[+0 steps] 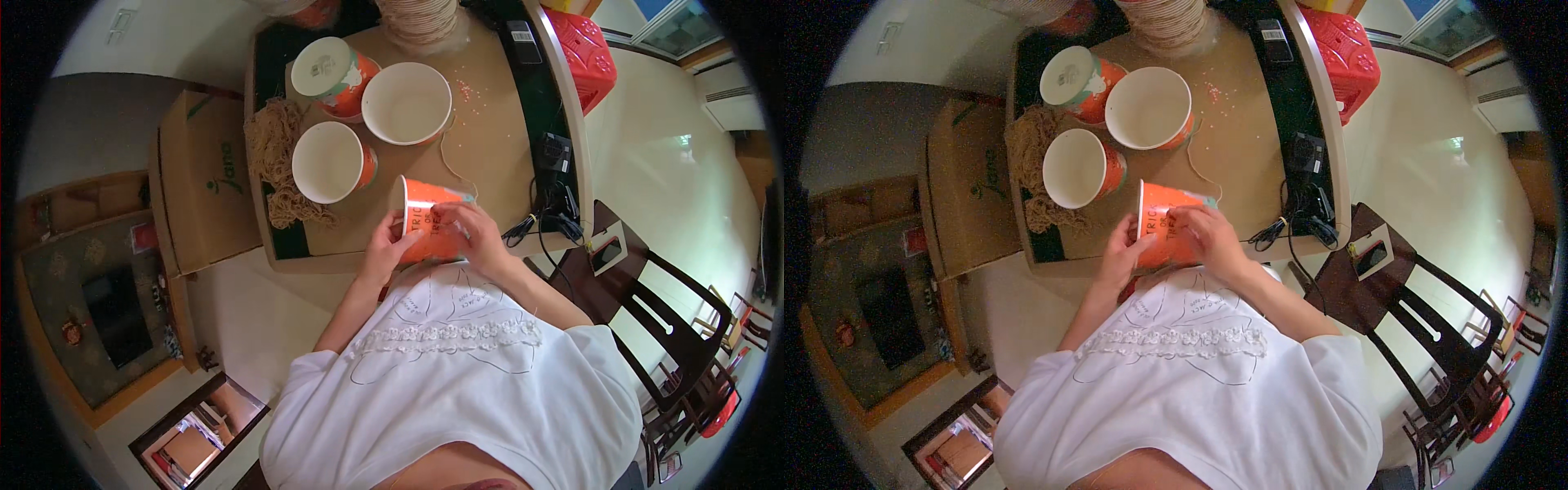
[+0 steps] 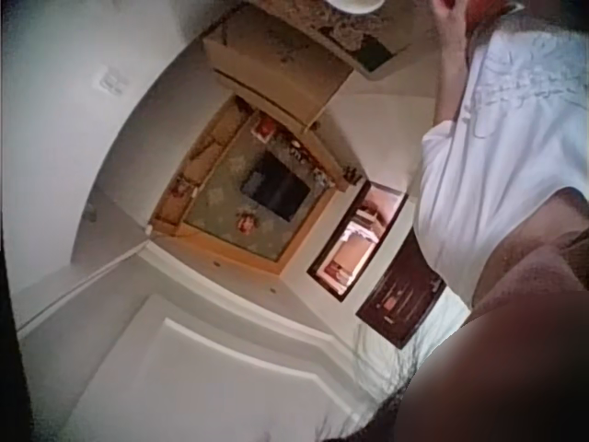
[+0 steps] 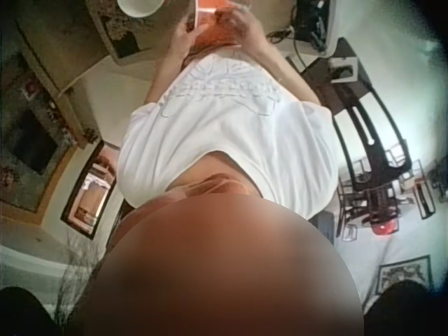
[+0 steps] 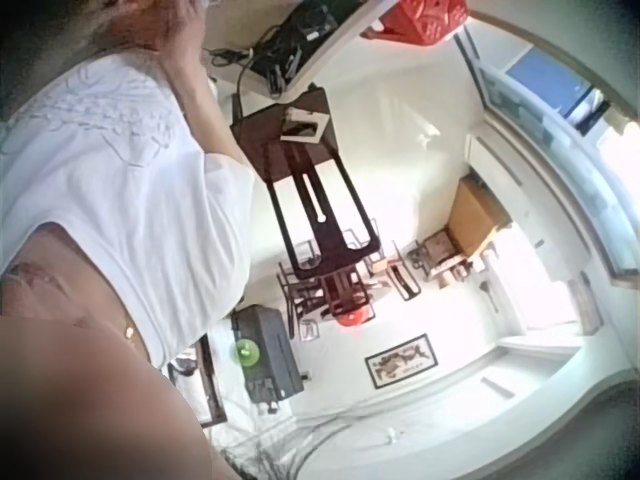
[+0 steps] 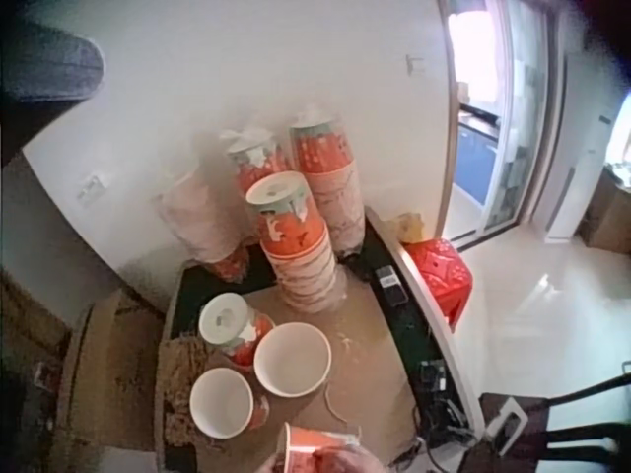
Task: Manually stringing paper bowls for manufacturing or packaging.
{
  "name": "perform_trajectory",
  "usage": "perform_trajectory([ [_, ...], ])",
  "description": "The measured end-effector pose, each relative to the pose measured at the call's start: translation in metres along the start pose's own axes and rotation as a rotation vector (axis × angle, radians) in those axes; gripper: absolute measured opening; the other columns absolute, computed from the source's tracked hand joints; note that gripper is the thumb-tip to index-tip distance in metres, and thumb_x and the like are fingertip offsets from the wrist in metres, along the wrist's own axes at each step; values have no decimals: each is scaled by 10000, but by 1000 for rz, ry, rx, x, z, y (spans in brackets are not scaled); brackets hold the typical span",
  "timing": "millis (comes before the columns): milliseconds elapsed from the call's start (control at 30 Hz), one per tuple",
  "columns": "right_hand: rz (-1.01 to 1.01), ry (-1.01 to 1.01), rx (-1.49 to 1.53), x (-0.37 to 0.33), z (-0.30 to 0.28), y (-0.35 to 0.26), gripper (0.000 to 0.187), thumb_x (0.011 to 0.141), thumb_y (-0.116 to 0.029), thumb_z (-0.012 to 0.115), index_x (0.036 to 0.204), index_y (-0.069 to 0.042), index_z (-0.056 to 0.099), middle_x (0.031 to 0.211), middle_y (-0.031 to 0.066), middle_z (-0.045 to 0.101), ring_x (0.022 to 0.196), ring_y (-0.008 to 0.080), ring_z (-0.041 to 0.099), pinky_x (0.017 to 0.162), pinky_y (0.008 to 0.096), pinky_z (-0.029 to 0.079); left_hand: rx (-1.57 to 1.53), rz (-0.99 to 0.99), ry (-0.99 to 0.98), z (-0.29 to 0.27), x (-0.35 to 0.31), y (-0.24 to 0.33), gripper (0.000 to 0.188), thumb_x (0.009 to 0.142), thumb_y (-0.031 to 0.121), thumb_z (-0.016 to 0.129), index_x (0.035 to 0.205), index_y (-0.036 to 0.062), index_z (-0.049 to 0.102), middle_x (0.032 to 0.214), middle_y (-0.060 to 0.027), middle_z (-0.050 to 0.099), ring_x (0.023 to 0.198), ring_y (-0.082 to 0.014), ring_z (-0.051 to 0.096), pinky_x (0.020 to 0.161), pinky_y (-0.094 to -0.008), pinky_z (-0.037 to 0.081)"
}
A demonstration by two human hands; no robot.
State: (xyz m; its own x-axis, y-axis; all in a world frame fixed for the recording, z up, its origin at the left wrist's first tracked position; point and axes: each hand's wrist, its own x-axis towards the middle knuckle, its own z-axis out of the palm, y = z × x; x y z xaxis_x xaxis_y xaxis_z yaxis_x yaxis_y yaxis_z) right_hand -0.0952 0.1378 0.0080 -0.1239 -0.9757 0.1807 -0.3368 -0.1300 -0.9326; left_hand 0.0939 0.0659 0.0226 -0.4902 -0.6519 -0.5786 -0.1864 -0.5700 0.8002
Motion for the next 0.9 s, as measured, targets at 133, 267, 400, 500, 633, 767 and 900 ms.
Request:
perform_trajectory([
  [133,-22,-49,-27,-6,2,-6,224,726,21,591,942,-33,574,1071,117,602,980,317,563,830,392,470,-94,150,38,-2,5,-10,376,797,-14,609,1158,16,508,986,-45,616,903,-109,579,843,-256,451],
  [267,-48,-103,-65,-10,6,0,228,701,4,596,923,-40,572,1034,117,594,974,323,545,823,403,463,-142,198,59,2,6,-7,379,789,-32,600,1155,15,513,1002,-51,613,916,-110,576,837,-258,453],
  [400,-87,-11,-80,-3,5,-10,188,692,-9,614,869,-44,559,1071,102,576,1009,315,525,858,400,445,-104,218,40,0,5,-5,386,789,-37,595,1163,12,512,1006,-52,611,915,-108,574,833,-256,453],
  [500,-90,-12,-106,-4,4,-7,204,685,-18,620,876,-42,552,1093,107,570,1013,319,524,861,403,444,-47,208,-26,0,5,-6,416,793,-35,594,1195,12,499,1006,-51,612,898,-103,571,818,-249,452],
  [633,-97,1,-160,0,1,-9,207,699,5,640,878,-28,540,1126,111,579,1031,304,533,869,379,448,-37,171,-7,2,6,-5,451,789,-43,584,1226,14,485,986,-38,608,893,-97,571,813,-241,457],
  [767,-84,24,-124,0,2,-8,184,717,4,634,876,-30,548,1069,103,604,988,300,554,845,377,455,-34,220,-38,3,6,-2,447,797,-32,589,1229,15,485,978,-25,604,887,-82,565,800,-232,459],
  [900,-84,-10,-101,-4,7,-4,187,699,5,637,861,-39,554,1012,82,624,948,291,567,817,377,466,-40,258,-70,3,8,-4,417,794,-7,604,1199,16,506,1044,-36,603,940,-112,565,868,-262,434],
])
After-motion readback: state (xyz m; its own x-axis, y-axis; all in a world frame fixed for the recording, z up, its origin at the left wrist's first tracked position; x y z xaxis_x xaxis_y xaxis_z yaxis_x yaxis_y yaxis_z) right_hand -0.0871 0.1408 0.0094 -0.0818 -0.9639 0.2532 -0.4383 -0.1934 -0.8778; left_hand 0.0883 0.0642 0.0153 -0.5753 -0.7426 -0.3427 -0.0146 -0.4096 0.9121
